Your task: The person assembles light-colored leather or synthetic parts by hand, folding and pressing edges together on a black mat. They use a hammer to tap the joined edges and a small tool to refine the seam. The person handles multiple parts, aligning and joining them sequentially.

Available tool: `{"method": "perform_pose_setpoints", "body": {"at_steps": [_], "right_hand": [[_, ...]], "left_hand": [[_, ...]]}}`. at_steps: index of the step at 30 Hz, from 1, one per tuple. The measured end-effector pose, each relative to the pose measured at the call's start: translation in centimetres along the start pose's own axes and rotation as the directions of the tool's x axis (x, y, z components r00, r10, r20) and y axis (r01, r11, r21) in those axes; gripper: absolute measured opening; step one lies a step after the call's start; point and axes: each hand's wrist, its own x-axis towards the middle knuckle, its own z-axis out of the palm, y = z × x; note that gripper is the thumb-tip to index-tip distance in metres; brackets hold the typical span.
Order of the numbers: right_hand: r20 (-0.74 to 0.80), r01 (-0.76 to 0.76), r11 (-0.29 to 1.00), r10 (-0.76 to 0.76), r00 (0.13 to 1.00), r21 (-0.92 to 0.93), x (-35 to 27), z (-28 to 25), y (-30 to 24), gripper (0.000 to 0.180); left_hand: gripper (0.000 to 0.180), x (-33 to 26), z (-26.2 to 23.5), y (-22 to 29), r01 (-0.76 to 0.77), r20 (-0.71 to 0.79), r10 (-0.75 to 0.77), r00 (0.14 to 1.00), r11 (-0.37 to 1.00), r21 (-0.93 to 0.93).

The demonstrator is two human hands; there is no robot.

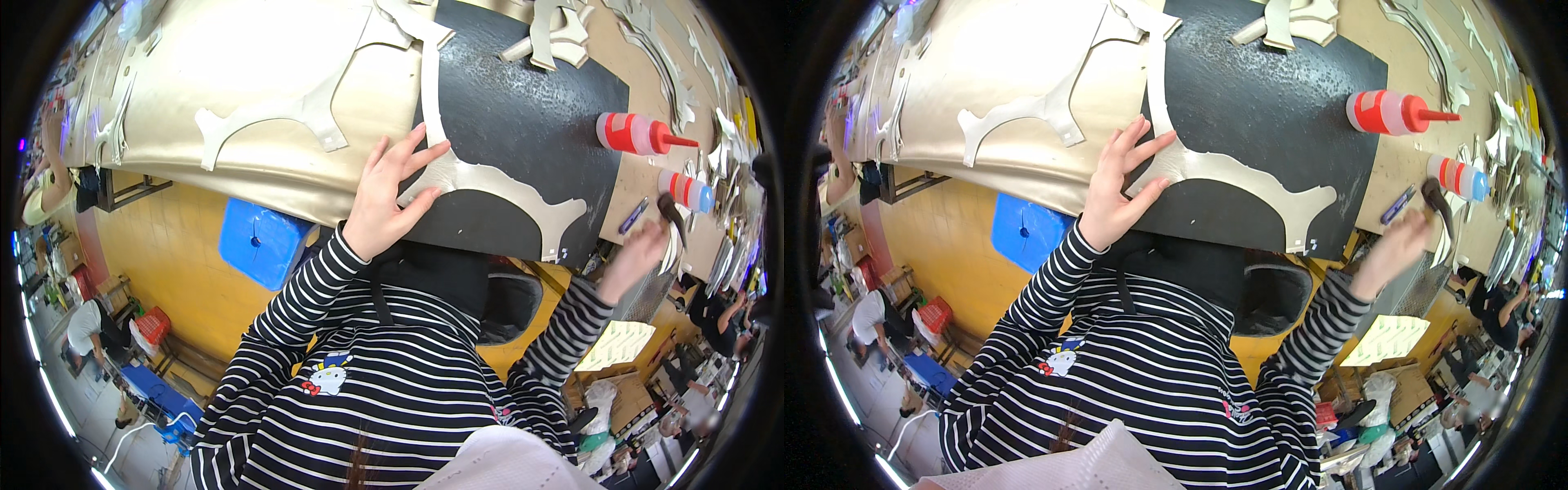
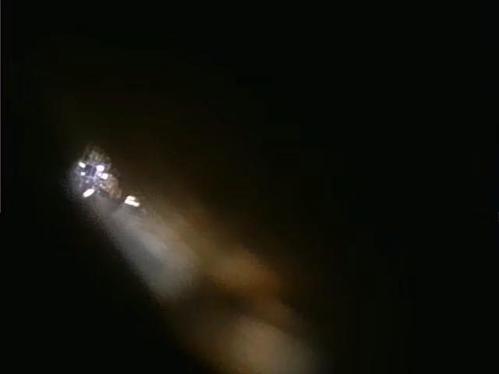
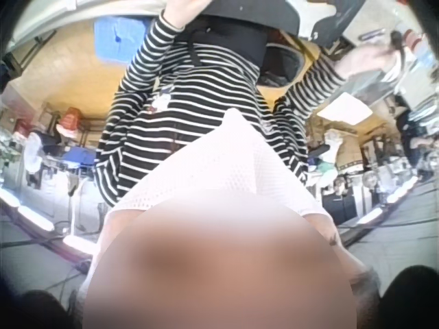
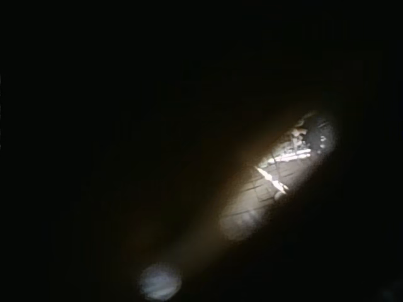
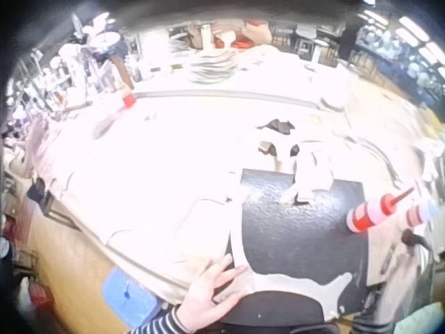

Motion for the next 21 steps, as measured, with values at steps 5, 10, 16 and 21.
{"method": "perform_pose_setpoints", "body": {"at_steps": [5,10,16,21], "right_hand": [[0.192,0.266,0.928,-0.320,0.928,0.262,-7.1,-3.1,-5.0,0.016],[0.596,0.518,0.851,-0.460,0.658,0.085,-12.0,-1.3,-7.3,0.018],[0.301,0.678,0.642,-0.767,0.567,0.359,-15.3,2.5,-11.9,0.028],[0.518,0.700,0.686,-0.680,0.519,0.200,-14.7,3.8,-12.7,0.024]], "left_hand": [[0.089,0.1,0.7,-0.4,-0.049,-0.033,0.049,0.998,0.999,0.022],[0.095,0.2,1.2,-0.8,-0.104,-0.089,0.107,0.990,0.994,0.040],[0.095,0.2,1.1,-0.4,-0.079,-0.086,0.089,0.992,0.991,0.106],[0.091,0.2,1.0,-0.4,-0.069,-0.090,0.077,0.993,0.994,0.084]]}}
